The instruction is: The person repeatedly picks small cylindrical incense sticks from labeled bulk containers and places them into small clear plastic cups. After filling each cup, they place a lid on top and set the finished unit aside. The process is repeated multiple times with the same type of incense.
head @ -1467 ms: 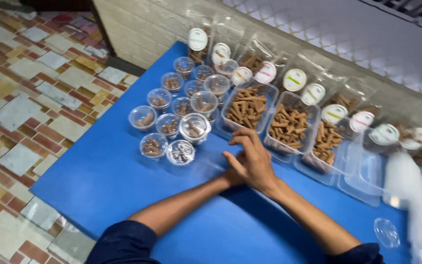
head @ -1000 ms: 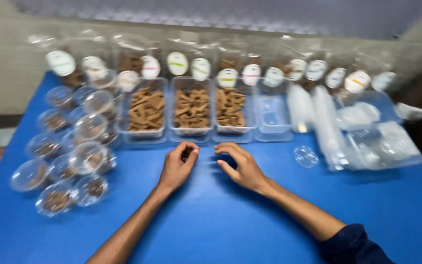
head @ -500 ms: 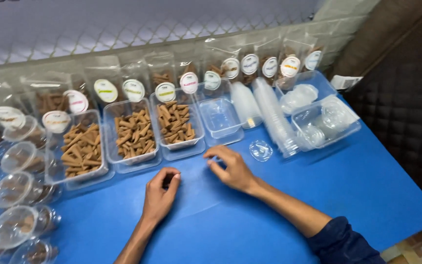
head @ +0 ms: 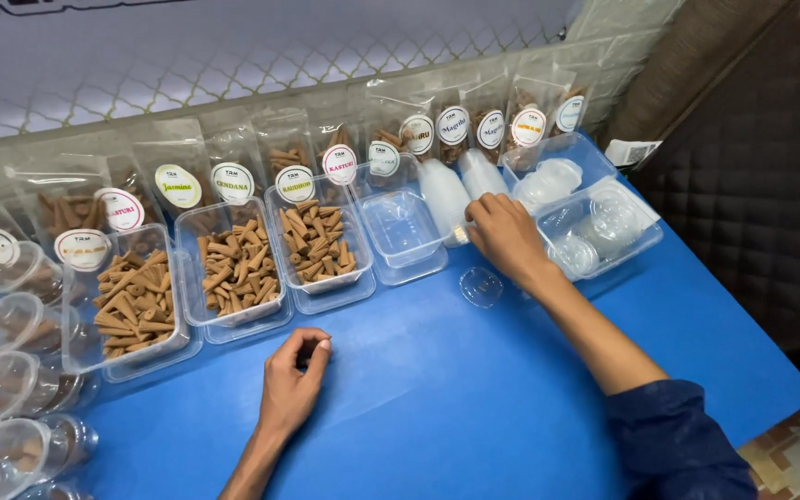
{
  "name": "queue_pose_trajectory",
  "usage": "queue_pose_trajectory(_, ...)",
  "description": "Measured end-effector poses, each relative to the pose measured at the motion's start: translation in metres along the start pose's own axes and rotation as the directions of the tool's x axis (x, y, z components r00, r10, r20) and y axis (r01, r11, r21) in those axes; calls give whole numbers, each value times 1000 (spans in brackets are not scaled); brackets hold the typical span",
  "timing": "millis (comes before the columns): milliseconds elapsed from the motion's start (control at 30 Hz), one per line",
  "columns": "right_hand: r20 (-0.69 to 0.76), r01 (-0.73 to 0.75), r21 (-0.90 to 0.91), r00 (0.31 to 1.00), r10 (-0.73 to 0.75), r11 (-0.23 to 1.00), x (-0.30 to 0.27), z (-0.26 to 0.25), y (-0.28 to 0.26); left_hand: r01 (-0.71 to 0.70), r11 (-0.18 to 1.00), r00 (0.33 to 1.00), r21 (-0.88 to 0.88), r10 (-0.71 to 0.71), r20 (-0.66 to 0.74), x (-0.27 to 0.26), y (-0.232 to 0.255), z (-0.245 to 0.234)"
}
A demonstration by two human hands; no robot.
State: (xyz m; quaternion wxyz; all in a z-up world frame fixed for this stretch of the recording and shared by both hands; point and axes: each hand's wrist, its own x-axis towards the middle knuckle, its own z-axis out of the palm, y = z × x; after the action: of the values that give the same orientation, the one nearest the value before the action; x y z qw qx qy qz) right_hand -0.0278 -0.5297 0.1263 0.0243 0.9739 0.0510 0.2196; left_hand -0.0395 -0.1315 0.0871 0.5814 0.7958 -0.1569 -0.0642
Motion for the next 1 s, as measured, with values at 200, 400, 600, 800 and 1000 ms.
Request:
queue_pose_trajectory(200, 0, -3, 29, 1000, 3, 1000, 4, -1, 0, 11, 1000, 1000, 2, -11, 0, 0, 1, 0)
queue_pose_trajectory(400, 4, -20, 153, 1000, 20, 988, 0, -41, -1, -70, 998, 997, -10, 69, -25, 1, -10, 2)
queue_pose_trajectory(600, -109, 3, 417, 993, 47, 909, 14, -94, -74, -221, 975, 969, -15, 217, -119, 2, -21, -1)
queue_pose_trajectory(800, 89, 23, 767, 986, -142, 641, 23, -27, -181, -475, 880, 880, 28, 475, -13, 4, -6, -20)
queue_pose_trajectory(1000, 199, -99, 818, 973, -117, 566, 22, 23, -207, -417, 907, 908, 49, 415, 60, 10, -9, -28)
